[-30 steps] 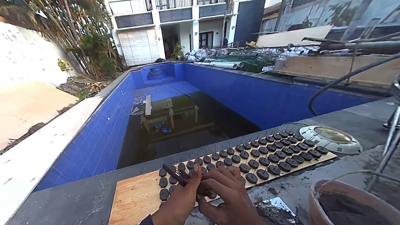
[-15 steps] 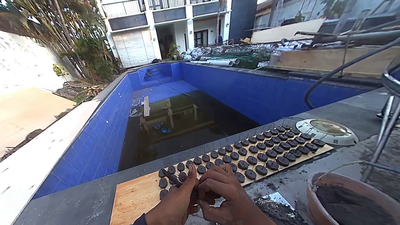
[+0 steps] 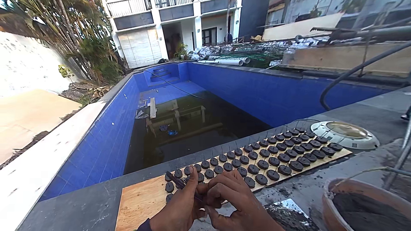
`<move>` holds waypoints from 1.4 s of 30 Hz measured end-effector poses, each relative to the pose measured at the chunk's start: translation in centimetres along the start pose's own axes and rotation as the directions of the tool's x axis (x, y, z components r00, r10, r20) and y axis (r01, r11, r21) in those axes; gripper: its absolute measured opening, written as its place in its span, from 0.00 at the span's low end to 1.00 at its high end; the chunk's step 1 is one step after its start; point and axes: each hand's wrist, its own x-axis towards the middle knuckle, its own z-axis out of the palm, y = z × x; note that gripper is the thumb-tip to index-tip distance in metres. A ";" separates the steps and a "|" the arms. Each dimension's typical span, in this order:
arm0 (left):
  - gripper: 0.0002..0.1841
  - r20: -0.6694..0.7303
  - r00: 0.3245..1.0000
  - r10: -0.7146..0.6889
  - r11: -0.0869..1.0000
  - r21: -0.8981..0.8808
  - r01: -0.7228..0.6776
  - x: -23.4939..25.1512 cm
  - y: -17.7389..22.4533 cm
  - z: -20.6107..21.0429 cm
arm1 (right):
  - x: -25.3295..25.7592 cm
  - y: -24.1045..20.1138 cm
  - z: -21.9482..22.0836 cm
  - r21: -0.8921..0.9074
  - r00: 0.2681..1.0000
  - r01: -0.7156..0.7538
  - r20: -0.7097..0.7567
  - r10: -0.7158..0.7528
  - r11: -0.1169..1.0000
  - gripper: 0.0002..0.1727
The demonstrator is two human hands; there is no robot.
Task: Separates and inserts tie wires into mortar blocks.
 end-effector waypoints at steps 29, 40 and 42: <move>0.15 -0.302 0.875 0.379 0.912 -0.040 -0.409 -0.8 2.4 -1.9 | -0.1 -2.0 1.3 0.862 0.921 -0.167 -0.036 0.388 0.478 0.15; 0.10 -0.234 0.891 0.388 0.903 -0.099 -0.419 -1.4 1.9 -1.9 | -0.7 -2.6 2.2 0.843 0.947 -0.181 0.011 0.320 0.507 0.17; 0.09 -0.191 0.887 0.421 0.894 -0.077 -0.441 -1.4 1.6 -2.1 | -0.7 -2.9 2.2 0.829 0.946 -0.195 0.018 0.325 0.524 0.17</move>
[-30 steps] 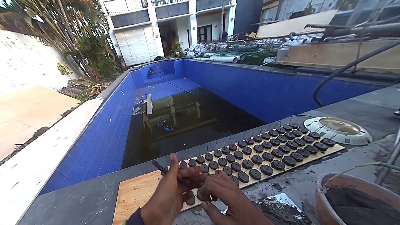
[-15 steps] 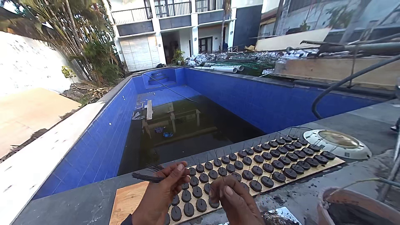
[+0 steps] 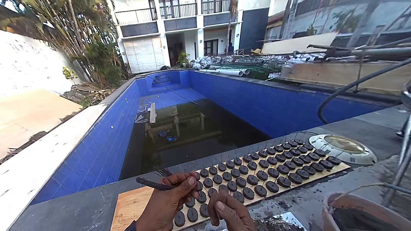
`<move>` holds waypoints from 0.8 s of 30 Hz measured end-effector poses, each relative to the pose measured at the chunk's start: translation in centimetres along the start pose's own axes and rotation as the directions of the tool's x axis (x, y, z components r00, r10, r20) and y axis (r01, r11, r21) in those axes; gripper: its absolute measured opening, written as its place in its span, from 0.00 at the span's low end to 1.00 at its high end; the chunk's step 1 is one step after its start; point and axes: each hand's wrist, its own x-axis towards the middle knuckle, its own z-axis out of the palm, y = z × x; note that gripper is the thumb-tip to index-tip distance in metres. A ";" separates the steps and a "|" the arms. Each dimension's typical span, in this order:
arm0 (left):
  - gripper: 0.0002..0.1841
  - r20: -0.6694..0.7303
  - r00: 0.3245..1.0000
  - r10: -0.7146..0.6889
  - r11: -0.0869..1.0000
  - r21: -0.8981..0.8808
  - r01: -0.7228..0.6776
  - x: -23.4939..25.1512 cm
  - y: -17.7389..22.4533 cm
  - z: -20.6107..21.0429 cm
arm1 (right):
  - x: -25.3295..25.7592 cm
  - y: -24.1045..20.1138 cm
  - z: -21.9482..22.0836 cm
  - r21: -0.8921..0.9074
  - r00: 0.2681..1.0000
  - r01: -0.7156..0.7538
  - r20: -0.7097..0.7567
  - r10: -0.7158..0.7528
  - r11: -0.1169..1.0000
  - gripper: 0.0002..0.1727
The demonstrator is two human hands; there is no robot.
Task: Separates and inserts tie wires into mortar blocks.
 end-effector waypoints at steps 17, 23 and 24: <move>0.08 0.018 0.999 0.046 0.996 0.077 -0.047 -0.3 0.6 -0.4 | -0.5 0.5 0.9 0.112 0.993 -0.103 -0.043 0.108 0.988 0.16; 0.08 0.005 0.999 0.032 0.999 0.005 -0.032 -0.4 1.4 -0.8 | -1.1 2.1 1.1 0.697 0.963 -0.262 0.147 0.225 0.668 0.16; 0.08 0.010 0.999 0.032 0.999 0.007 -0.033 -0.4 1.4 -0.8 | -1.2 2.1 1.2 0.728 0.958 -0.274 0.146 0.248 0.629 0.16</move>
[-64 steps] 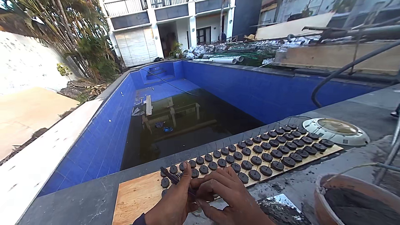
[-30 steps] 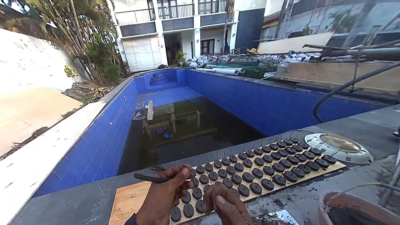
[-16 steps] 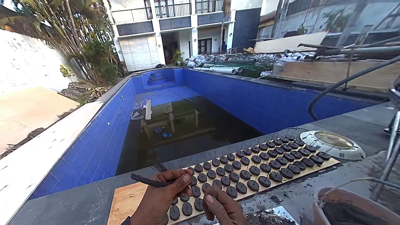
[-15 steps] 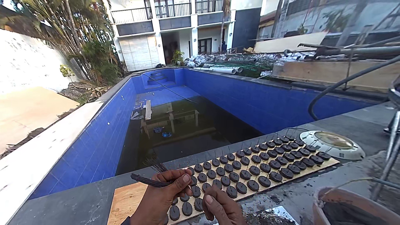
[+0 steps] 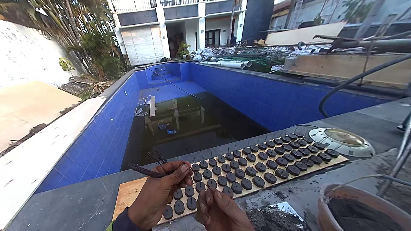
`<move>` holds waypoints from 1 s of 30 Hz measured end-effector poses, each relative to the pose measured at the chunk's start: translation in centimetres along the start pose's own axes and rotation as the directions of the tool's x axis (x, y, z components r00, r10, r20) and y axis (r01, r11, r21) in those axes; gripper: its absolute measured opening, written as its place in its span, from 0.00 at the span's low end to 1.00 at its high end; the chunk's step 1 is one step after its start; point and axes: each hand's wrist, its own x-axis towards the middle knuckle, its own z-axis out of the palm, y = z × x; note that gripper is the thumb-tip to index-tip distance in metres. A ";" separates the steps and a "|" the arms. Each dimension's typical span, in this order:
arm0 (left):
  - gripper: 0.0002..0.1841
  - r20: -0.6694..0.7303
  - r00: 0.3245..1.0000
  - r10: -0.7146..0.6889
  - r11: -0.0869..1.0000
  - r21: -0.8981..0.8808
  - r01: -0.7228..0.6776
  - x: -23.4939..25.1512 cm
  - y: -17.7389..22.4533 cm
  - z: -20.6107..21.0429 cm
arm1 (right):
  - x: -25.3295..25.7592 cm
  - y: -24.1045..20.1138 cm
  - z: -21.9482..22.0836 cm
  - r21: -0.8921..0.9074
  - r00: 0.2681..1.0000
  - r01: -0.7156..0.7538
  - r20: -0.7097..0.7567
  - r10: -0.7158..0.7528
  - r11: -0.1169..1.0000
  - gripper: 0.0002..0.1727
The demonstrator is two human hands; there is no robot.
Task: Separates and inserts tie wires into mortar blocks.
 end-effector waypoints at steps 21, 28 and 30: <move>0.06 0.154 0.983 -0.100 0.976 0.208 0.066 0.1 0.5 -1.0 | -0.2 -2.6 -2.0 -0.311 0.948 -0.252 0.109 0.298 0.917 0.18; 0.06 0.192 0.977 -0.098 0.979 0.196 0.060 0.1 0.5 -0.9 | -0.3 -2.3 -1.8 -0.352 0.952 -0.229 0.114 0.284 0.908 0.11; 0.06 0.146 0.984 -0.099 0.977 0.204 0.068 0.0 0.6 -0.8 | -0.3 -2.1 -1.4 -0.374 0.965 -0.219 0.053 0.256 0.901 0.11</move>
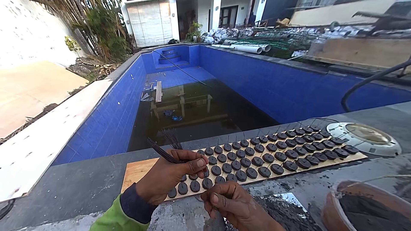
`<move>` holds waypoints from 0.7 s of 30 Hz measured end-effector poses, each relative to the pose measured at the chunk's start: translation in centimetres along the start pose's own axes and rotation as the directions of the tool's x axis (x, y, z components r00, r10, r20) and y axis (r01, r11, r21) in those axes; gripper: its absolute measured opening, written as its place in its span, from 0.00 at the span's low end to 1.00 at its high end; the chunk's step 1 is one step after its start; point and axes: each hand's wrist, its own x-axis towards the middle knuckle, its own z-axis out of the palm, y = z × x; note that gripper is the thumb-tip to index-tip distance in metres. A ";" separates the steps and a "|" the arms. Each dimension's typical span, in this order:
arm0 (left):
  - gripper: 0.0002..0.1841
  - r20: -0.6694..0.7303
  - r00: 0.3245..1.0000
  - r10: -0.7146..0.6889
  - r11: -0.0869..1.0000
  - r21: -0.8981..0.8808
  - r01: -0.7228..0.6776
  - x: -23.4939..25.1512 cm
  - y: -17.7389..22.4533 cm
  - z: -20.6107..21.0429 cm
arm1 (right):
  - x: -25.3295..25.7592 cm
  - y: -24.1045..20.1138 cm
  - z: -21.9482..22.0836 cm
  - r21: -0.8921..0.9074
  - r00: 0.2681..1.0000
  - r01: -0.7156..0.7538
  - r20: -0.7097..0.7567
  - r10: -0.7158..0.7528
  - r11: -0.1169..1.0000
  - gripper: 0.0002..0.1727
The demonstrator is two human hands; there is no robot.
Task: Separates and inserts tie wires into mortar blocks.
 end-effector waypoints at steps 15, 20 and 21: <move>0.06 -0.116 0.993 -0.002 1.000 0.026 0.005 0.3 -0.4 0.0 | 1.0 -0.9 -0.4 -0.299 0.991 0.016 -0.125 -0.056 0.954 0.13; 0.06 -0.193 0.981 -0.008 0.984 0.173 0.042 0.9 -1.2 0.8 | 2.4 -2.6 0.6 -0.560 0.929 -0.041 -0.327 -0.175 0.827 0.13; 0.07 -0.210 0.978 -0.011 0.982 0.183 0.051 1.0 -1.3 0.8 | 2.7 -2.9 0.7 -0.571 0.910 -0.062 -0.370 -0.188 0.819 0.13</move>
